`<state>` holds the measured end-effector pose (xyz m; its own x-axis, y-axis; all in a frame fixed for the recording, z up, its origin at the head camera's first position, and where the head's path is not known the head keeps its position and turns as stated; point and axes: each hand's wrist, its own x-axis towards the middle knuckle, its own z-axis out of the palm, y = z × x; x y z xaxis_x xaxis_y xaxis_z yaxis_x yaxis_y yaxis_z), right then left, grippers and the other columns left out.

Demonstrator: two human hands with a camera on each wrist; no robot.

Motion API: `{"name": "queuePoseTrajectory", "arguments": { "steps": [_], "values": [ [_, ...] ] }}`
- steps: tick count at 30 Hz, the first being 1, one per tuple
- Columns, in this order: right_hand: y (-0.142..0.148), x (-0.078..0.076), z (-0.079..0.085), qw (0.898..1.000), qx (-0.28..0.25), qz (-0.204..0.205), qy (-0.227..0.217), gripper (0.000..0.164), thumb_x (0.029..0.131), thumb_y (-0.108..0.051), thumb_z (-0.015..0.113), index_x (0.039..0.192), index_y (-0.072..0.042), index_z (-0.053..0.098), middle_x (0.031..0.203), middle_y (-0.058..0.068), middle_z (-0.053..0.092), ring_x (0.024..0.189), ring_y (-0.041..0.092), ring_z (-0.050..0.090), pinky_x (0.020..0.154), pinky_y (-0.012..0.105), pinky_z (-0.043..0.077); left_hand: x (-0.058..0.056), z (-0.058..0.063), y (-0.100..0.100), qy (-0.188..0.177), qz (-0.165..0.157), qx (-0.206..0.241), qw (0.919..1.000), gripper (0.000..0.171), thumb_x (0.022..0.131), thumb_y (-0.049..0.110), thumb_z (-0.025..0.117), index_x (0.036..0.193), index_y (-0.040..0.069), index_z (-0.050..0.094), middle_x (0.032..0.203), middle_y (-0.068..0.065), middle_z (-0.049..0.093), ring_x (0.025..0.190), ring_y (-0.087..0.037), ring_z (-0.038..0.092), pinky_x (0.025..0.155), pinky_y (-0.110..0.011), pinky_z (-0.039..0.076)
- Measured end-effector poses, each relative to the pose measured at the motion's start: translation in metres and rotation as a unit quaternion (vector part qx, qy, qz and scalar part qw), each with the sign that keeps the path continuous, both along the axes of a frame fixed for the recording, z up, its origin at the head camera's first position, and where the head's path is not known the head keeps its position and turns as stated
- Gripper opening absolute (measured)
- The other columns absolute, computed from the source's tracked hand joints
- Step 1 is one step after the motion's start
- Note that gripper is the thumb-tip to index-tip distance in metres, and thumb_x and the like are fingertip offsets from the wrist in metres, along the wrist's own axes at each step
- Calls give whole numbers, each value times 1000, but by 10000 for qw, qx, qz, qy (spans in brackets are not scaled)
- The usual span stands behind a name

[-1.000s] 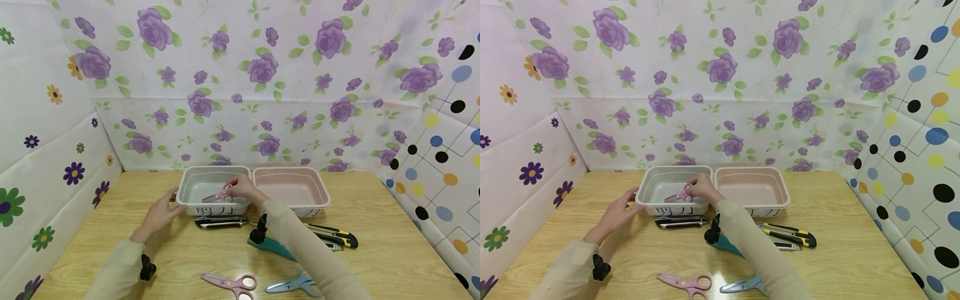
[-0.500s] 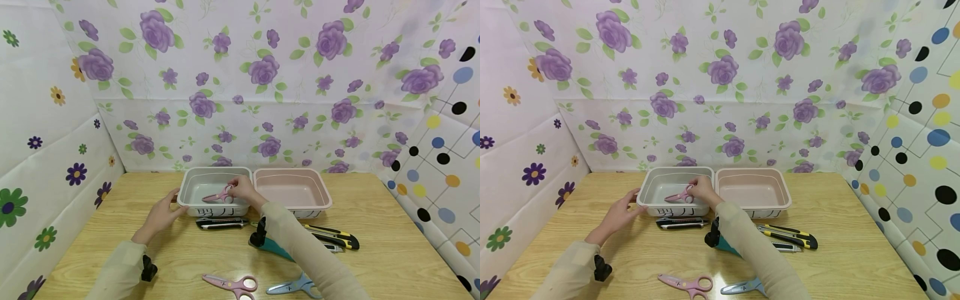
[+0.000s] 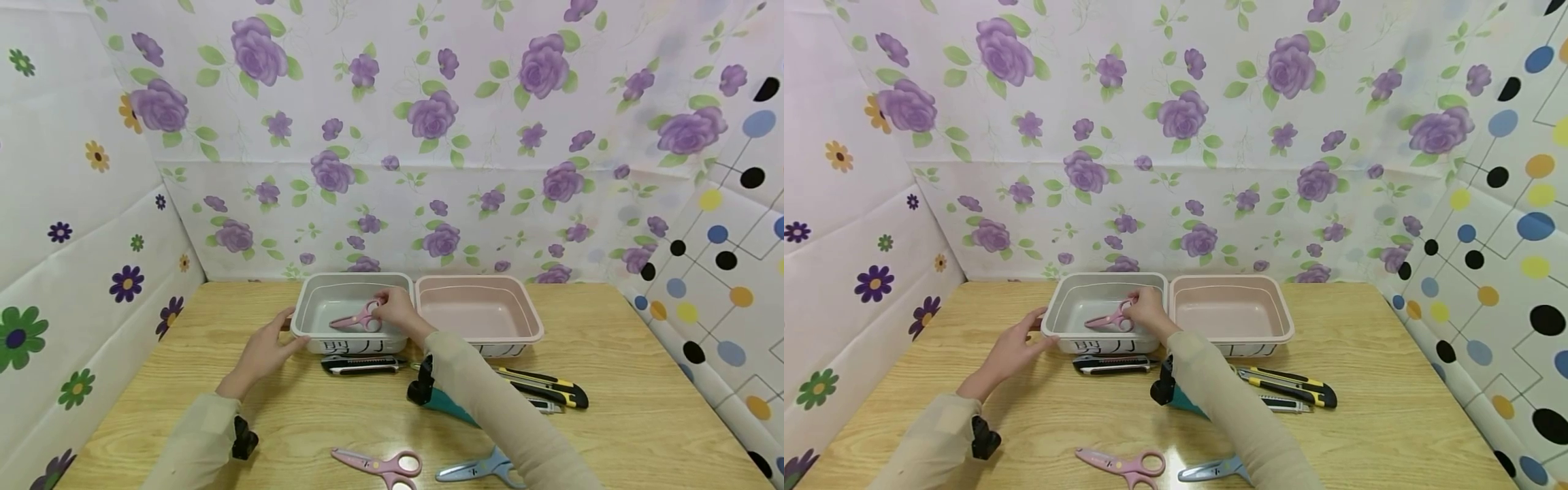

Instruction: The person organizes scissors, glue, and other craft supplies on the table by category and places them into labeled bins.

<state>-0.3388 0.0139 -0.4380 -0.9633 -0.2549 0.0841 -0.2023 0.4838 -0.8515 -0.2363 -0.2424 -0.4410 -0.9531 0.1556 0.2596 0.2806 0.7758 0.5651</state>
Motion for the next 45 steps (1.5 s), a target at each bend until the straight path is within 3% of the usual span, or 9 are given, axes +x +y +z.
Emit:
{"name": "queuePoseTrajectory", "arguments": {
  "steps": [1, 4, 7, 12, 13, 17, 25, 32, 45],
  "values": [
    [0, 0, 2, 9999, 3, 15, -123, 43, 65, 6, 64, 108, 2, 63, 77, 8, 58, 66, 17, 51, 55, 28, 45, 0, 0, 0, -5, 5, -3, 10000, 71, 85, 43, 59, 138, 3, 34, 115, -18, 59, 105, -35, 55, 81, -54, 44],
    [2, -19, -14, 9997, -113, 177, -129, 45, 66, 2, 70, 111, -1, 63, 81, 7, 57, 70, 17, 52, 58, 29, 45, -1, 0, 0, -33, 16, 6, 10000, 70, 85, 42, 59, 138, 4, 34, 116, -17, 59, 106, -35, 54, 82, -55, 43],
    [4, -30, -23, 9988, -310, 379, 101, 44, 66, -2, 72, 109, -3, 64, 80, 3, 56, 71, 15, 51, 58, 27, 45, -2, -1, 0, -70, 38, 34, 10000, 69, 85, 42, 60, 138, 6, 34, 116, -16, 59, 107, -35, 54, 83, -55, 43],
    [7, 5, 19, 9983, -397, 423, -57, 44, 71, 2, 68, 114, 5, 58, 89, 13, 57, 77, 19, 52, 62, 28, 46, -2, -1, 0, -100, 38, 34, 9999, 70, 85, 45, 59, 138, 7, 34, 116, -16, 59, 107, -34, 53, 83, -55, 42],
    [8, 15, 32, 9985, -307, 367, -261, 45, 73, 3, 67, 117, 6, 57, 94, 17, 56, 80, 20, 52, 64, 29, 47, -2, -1, 0, -100, 45, 39, 9999, 70, 85, 45, 59, 138, 7, 35, 116, -16, 59, 107, -34, 53, 83, -55, 42],
    [14, 30, 49, 9978, -328, 507, -282, 44, 76, 2, 65, 119, 7, 54, 100, 20, 56, 83, 20, 53, 65, 25, 45, -1, 0, 1, -98, 75, 9, 9999, 71, 85, 46, 58, 139, 6, 34, 116, -16, 59, 107, -35, 54, 82, -55, 43],
    [24, 40, 61, 9965, -387, 672, -309, 43, 79, -1, 65, 119, 5, 54, 104, 23, 56, 89, 25, 57, 73, 28, 47, 0, 2, 2, -138, 64, -15, 9999, 71, 85, 47, 57, 139, 6, 34, 116, -16, 59, 107, -35, 53, 82, -55, 43],
    [32, 50, 67, 9951, -323, 870, -345, 47, 79, -9, 68, 123, -2, 52, 100, 15, 57, 86, 20, 57, 72, 28, 48, 0, 0, 1, -141, 81, -11, 9999, 72, 85, 48, 57, 138, 6, 34, 116, -17, 59, 107, -35, 53, 82, -55, 43],
    [52, 89, 80, 9864, -135, 1623, -233, 49, 80, -15, 69, 123, 0, 52, 97, 15, 58, 82, 18, 60, 67, 25, 49, -2, 0, 0, -116, 70, -74, 9999, 72, 85, 47, 57, 138, 4, 34, 116, -18, 58, 106, -36, 54, 82, -56, 42]
  ]
}}
